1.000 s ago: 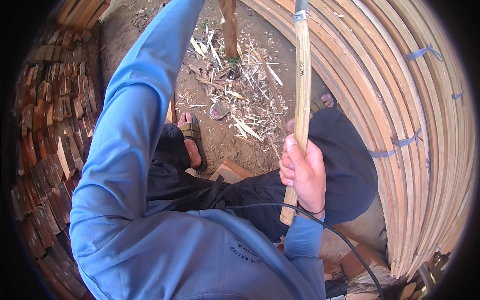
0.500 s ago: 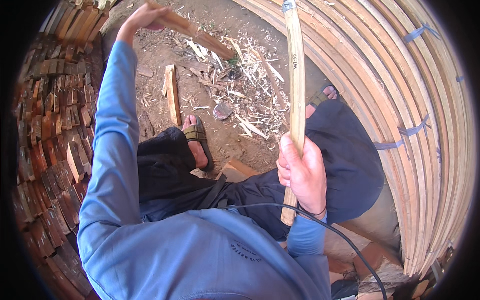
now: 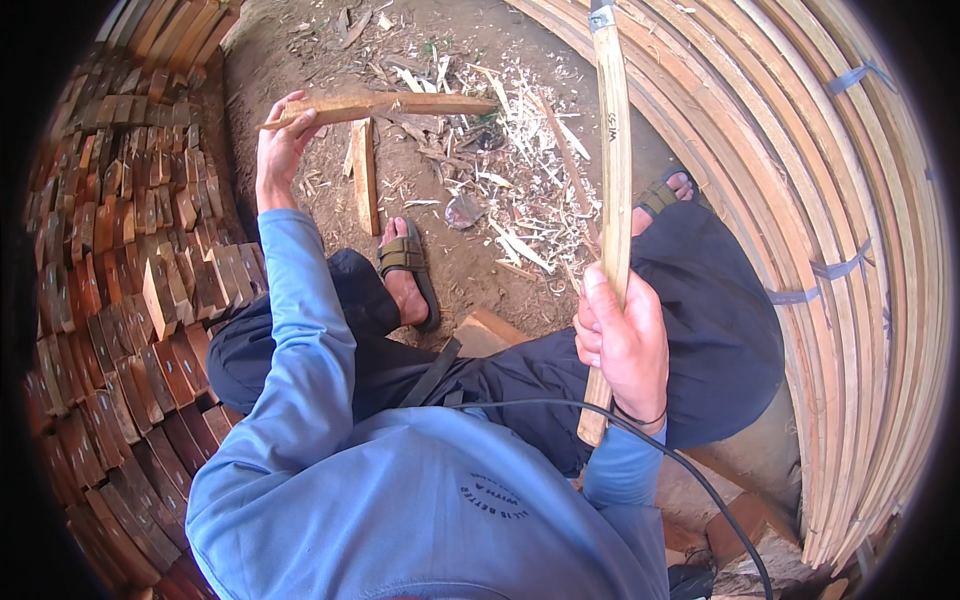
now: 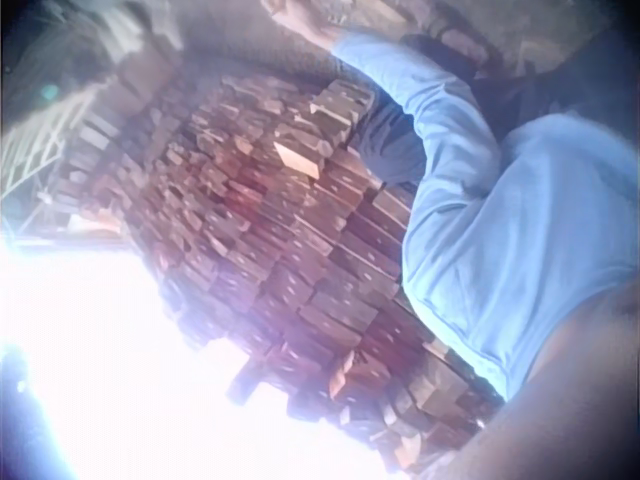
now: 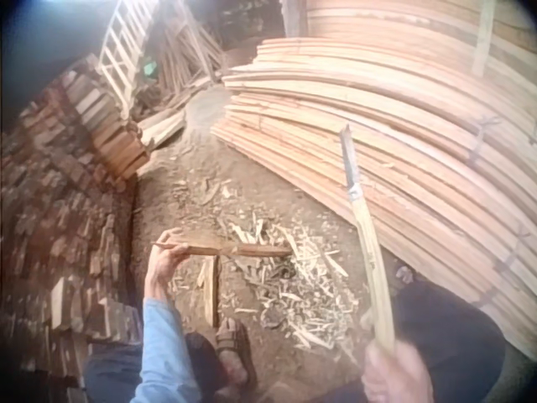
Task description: The person shaves a piece of wood using a traditional drawknife, removing thin layers and small chips while sitting on the ground among stacks of lumber.
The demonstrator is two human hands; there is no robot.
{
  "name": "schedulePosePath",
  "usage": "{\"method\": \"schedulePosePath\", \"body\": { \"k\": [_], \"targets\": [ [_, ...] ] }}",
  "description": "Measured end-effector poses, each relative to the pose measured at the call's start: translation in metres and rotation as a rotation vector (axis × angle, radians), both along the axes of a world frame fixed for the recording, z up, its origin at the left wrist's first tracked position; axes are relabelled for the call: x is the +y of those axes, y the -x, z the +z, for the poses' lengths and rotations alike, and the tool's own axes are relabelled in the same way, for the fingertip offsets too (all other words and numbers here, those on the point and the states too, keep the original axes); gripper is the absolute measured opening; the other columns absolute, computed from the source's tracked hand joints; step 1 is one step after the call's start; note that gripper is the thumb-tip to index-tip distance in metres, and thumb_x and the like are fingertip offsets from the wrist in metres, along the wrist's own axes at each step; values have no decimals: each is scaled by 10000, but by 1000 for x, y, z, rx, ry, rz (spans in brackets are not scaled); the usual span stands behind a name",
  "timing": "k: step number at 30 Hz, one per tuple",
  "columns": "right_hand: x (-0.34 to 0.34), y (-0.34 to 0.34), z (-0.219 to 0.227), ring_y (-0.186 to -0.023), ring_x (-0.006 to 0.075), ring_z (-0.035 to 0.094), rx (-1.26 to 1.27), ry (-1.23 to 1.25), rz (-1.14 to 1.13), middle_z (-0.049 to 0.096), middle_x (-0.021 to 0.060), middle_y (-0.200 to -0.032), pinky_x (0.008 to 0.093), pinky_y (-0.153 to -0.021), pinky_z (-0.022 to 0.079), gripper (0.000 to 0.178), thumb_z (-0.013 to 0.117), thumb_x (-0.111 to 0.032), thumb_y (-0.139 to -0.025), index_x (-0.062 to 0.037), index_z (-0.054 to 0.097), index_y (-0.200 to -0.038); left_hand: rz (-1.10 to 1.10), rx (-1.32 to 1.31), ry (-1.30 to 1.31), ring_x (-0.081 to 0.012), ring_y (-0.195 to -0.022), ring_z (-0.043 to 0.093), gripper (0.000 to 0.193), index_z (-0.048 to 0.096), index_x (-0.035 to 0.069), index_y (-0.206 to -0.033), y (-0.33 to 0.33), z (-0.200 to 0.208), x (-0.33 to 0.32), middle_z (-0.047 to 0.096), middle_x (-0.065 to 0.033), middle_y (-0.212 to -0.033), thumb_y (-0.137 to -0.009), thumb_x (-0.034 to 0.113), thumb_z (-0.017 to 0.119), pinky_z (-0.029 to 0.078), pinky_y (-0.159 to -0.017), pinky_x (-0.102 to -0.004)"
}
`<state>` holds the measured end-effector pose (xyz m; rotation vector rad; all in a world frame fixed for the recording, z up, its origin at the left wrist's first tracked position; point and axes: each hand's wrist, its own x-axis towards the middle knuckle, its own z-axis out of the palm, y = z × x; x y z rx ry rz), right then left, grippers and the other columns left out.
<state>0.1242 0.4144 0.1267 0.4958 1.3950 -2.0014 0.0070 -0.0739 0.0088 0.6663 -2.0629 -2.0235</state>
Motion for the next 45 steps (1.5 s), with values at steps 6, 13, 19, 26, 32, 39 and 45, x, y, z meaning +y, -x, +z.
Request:
{"method": "schedulePosePath", "body": {
  "k": [6,13,19,26,32,39,45],
  "targets": [
    [-1,-2,2,-485,6,323,17,-14,-14,355,-61,-653,183,-403,275,242,526,-273,-1047,-72,472,-923,-3,124,-330,-277,-1310,509,688,480,17,-1422,-27,-29,-26,492,-136,-1460,-766,-179,536,468,-1086,-371],
    [-2,-4,-2,-460,-4,300,25,-48,-25,331,-69,-639,170,-375,261,214,486,-241,-1061,-78,465,-924,-55,222,-500,-287,-1397,432,812,421,0,-1472,-34,-45,-27,446,-148,-1506,-697,-228,499,396,-1138,-344],
    [-1,-4,-1,-477,5,320,5,-19,-7,359,-61,-649,186,-396,276,244,524,-263,-1049,-83,460,-896,-113,166,-294,-269,-1381,450,740,437,-3,-1454,-16,-24,-12,481,-157,-1475,-758,-230,549,381,-1152,-342],
    [2,-4,-3,-487,9,332,15,-8,8,372,-58,-654,192,-408,289,257,542,-266,-1042,-91,450,-879,-181,257,-306,-257,-1375,461,731,480,-5,-1421,-3,-19,0,504,-154,-1459,-727,-230,537,376,-1150,-350],
    [2,-5,-1,-487,6,328,23,-26,-1,370,-60,-653,192,-409,283,247,536,-257,-1045,-96,448,-879,-158,205,-423,-256,-1341,489,810,543,-20,-1377,-10,-27,-7,542,-152,-1418,-591,-206,483,348,-1162,-358],
    [1,-5,-2,-487,4,323,20,-15,18,370,-62,-657,191,-409,280,237,535,-250,-1045,-94,454,-886,-232,203,-461,-254,-1357,473,807,518,-16,-1401,-16,-30,-14,531,-156,-1429,-619,-213,493,338,-1173,-354],
    [-1,-4,-1,-488,5,326,6,-19,20,369,-62,-660,191,-410,280,221,529,-238,-1047,-91,457,-897,-283,217,-282,-248,-1370,461,665,484,1,-1429,-3,-3,19,532,-145,-1439,-794,-159,601,367,-1166,-345]
  ]
}}
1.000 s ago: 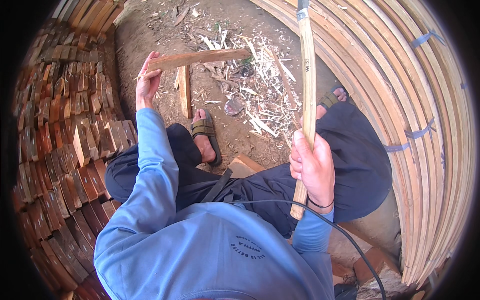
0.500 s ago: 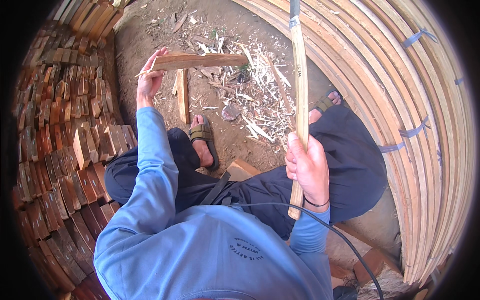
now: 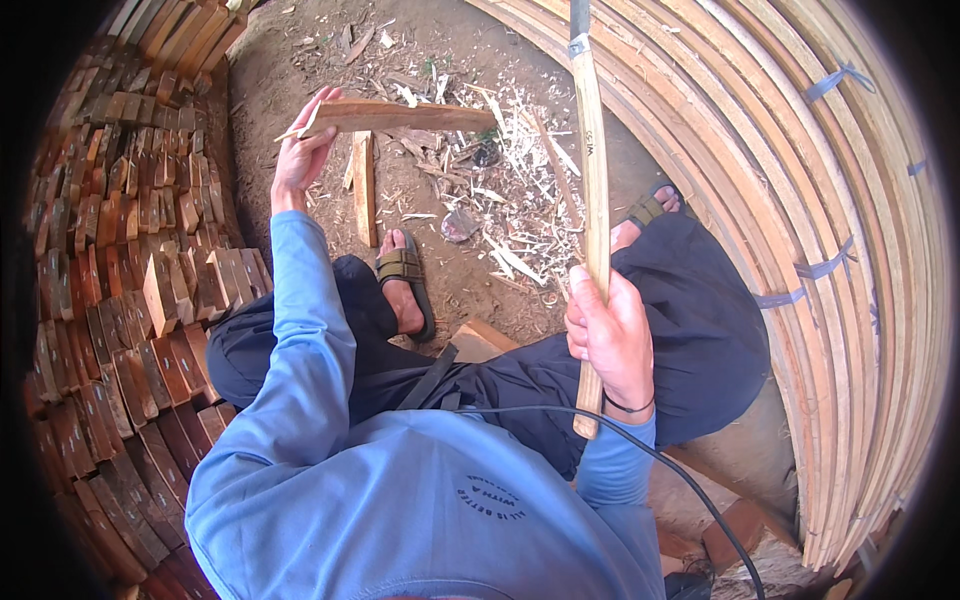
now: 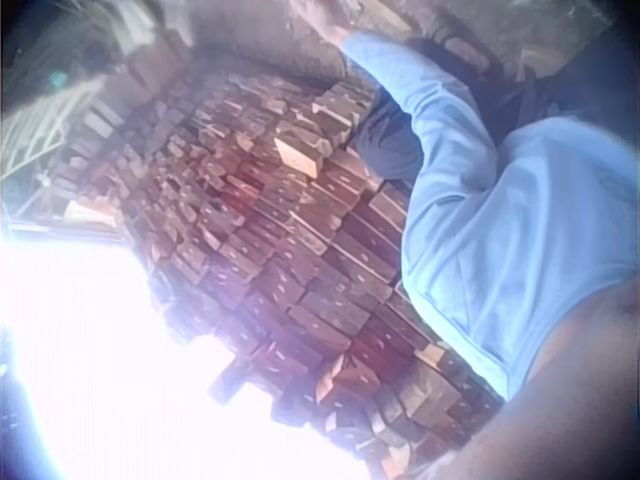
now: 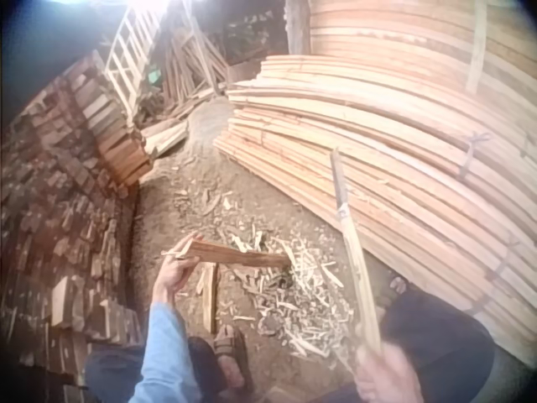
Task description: The person shaves a piece of wood using a traditional drawknife, removing thin layers and small chips while sitting on the ground among stacks of lumber.
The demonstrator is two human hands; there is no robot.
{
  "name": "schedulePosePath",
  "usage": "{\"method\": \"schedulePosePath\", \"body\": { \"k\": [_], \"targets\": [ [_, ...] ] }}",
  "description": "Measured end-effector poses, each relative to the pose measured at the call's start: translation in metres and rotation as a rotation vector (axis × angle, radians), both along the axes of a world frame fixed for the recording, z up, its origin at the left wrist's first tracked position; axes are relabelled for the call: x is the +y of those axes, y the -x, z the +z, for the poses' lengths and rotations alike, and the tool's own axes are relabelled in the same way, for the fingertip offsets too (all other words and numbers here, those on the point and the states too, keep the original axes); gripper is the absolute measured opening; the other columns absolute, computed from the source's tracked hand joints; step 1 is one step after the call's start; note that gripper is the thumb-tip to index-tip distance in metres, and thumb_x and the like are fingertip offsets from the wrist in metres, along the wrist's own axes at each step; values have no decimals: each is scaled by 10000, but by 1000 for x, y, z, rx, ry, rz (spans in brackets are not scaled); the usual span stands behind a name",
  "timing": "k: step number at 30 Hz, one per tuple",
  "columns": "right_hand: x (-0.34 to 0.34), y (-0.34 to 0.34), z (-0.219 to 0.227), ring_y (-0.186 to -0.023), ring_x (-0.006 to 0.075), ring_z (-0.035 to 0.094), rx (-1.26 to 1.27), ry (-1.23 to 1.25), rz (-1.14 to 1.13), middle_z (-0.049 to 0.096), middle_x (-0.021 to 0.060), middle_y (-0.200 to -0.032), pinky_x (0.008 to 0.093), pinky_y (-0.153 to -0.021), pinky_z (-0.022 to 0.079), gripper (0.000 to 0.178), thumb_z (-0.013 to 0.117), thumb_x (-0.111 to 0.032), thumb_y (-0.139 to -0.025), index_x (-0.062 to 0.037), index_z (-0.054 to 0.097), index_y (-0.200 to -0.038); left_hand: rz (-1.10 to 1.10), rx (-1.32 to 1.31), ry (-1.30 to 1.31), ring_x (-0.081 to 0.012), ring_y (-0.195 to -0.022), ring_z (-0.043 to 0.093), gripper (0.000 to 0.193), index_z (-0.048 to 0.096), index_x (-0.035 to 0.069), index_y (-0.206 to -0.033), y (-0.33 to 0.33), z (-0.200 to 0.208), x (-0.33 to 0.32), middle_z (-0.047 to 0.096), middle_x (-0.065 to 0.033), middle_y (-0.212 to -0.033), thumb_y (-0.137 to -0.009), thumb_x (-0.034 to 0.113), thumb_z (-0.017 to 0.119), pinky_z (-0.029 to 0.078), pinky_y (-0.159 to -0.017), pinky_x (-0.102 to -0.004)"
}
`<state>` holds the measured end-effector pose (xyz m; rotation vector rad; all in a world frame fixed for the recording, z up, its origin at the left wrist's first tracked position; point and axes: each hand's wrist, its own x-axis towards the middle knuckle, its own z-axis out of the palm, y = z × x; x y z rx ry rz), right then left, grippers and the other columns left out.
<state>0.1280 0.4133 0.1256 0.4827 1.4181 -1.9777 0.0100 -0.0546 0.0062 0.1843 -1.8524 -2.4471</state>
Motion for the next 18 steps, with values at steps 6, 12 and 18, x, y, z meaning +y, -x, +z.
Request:
{"method": "schedulePosePath", "body": {
  "k": [6,12,18],
  "targets": [
    [-1,0,-4,-489,6,328,3,1,-4,363,-61,-658,192,-407,276,218,528,-237,-1046,-91,457,-900,86,-45,550,-227,-1156,643,594,569,135,-1392,35,31,26,633,-131,-1314,-835,32,749,520,-1025,-331],
    [0,0,-7,-477,8,324,14,10,8,361,-62,-649,197,-400,274,239,526,-259,-1048,-85,458,-898,121,-114,929,-192,-1007,701,627,624,120,-1319,105,61,62,717,-124,-1094,-755,231,874,598,-848,-323],
    [1,0,-6,-472,7,325,24,15,7,364,-60,-647,196,-395,272,260,530,-279,-1048,-79,459,-897,147,71,1245,-286,-745,729,513,678,23,-985,172,86,101,723,-166,-841,-782,480,795,589,-638,-393]
  ]
}}
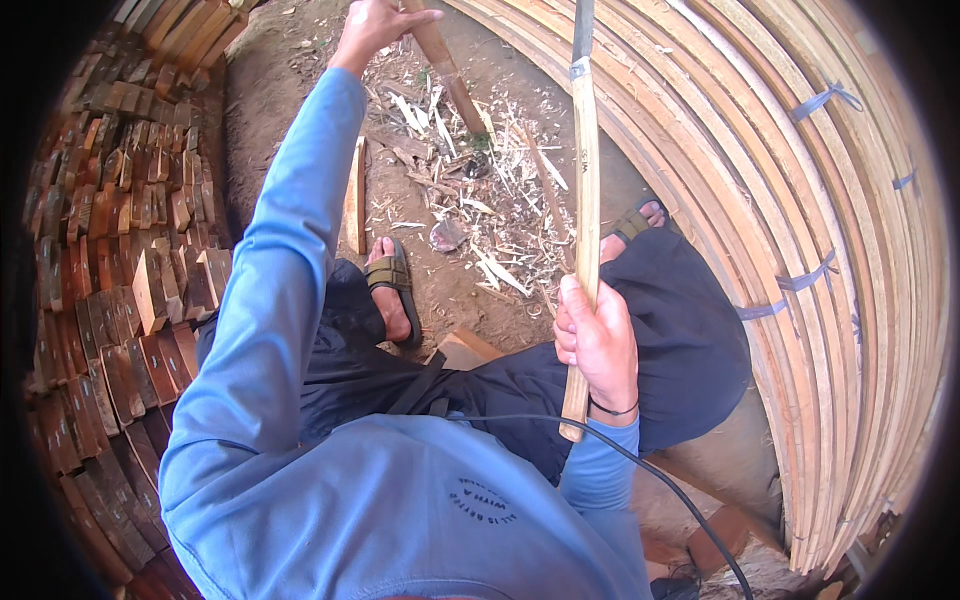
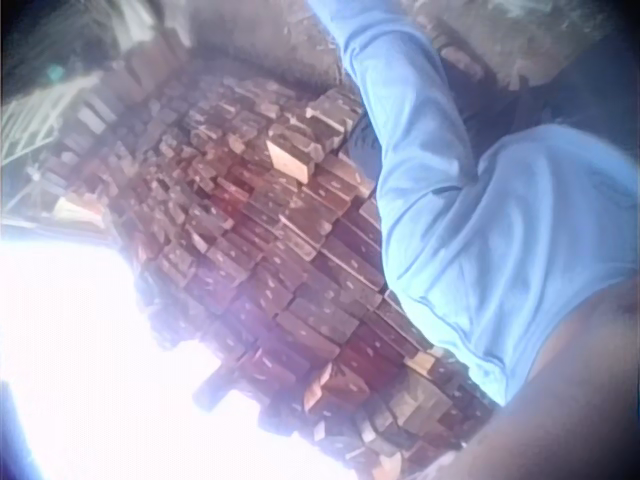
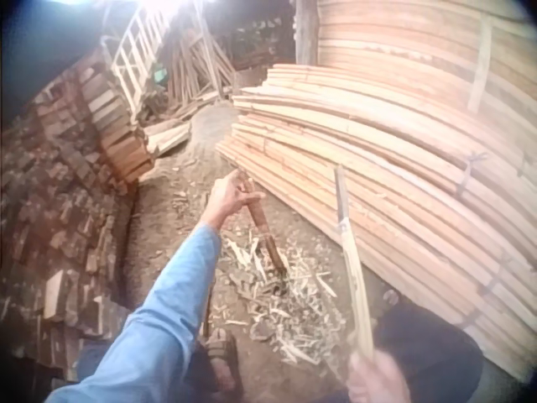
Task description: The person shaves a piece of wood using a traditional drawknife, removing thin layers and small chips while sitting on the ground among stacks of lumber.
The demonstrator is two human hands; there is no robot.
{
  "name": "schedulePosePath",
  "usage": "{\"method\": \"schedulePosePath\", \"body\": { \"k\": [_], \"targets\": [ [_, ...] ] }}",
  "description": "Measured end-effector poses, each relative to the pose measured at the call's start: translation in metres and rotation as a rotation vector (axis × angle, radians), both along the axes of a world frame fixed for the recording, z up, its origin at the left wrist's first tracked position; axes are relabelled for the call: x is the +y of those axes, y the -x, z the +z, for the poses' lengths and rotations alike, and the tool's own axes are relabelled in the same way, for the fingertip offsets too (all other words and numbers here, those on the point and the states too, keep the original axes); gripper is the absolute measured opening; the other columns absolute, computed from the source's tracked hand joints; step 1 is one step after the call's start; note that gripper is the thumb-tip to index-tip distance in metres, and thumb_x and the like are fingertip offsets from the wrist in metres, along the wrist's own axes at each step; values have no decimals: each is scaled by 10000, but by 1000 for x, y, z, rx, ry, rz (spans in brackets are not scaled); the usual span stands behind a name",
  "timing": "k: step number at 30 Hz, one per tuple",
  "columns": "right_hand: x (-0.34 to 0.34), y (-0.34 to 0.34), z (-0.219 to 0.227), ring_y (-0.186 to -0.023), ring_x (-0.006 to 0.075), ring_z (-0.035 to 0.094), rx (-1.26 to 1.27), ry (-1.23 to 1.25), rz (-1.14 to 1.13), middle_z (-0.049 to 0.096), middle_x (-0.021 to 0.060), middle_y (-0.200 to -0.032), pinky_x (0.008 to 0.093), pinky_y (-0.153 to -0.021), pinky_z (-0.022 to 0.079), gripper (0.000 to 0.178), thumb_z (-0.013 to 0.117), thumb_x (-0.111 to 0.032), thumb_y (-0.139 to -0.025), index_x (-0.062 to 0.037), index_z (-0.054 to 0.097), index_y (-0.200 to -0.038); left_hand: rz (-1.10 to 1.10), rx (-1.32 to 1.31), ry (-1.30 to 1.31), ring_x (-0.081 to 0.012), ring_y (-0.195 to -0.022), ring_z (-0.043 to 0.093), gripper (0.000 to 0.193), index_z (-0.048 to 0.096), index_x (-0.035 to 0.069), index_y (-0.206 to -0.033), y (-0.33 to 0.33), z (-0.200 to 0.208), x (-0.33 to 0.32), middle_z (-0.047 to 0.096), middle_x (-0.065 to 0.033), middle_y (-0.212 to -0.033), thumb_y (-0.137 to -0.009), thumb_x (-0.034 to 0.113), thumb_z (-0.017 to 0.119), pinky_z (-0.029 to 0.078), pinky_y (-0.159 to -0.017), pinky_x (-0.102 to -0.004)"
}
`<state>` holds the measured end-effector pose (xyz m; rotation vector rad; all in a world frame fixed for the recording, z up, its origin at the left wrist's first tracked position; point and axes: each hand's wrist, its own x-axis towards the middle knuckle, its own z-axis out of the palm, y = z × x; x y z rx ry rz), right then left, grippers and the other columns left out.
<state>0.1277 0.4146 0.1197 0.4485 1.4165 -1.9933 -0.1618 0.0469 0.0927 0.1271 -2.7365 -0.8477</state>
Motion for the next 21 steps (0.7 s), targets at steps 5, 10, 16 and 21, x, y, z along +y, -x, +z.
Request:
{"method": "schedulePosePath", "body": {
  "k": [5,10,16,21],
  "targets": [
    [2,0,1,-475,9,329,-5,-11,-28,370,-55,-652,196,-400,277,270,535,-282,-1047,-82,454,-885,221,-24,352,-374,-929,711,683,699,37,-1057,21,6,28,729,-207,-947,-772,657,687,569,-808,-467],
    [1,-1,1,-458,1,305,-5,-31,-43,332,-67,-633,176,-375,269,209,485,-235,-1062,-69,475,-934,349,-129,454,-368,-947,711,650,761,85,-1001,27,-3,20,736,-177,-994,-880,669,502,562,-842,-465],
    [0,-1,3,-480,11,331,-22,-15,-22,378,-52,-653,197,-407,283,275,539,-286,-1045,-74,461,-889,262,-121,397,-392,-993,691,607,710,14,-1063,40,-23,-10,714,-216,-1064,-890,579,569,553,-859,-452],
    [-2,-1,1,-461,1,303,-9,-24,-42,329,-68,-632,176,-376,263,206,479,-227,-1063,-71,470,-929,116,-39,-21,-380,-1043,668,556,605,-31,-1126,54,-55,-35,677,-256,-1132,-823,413,746,542,-864,-433]
  ]
}}
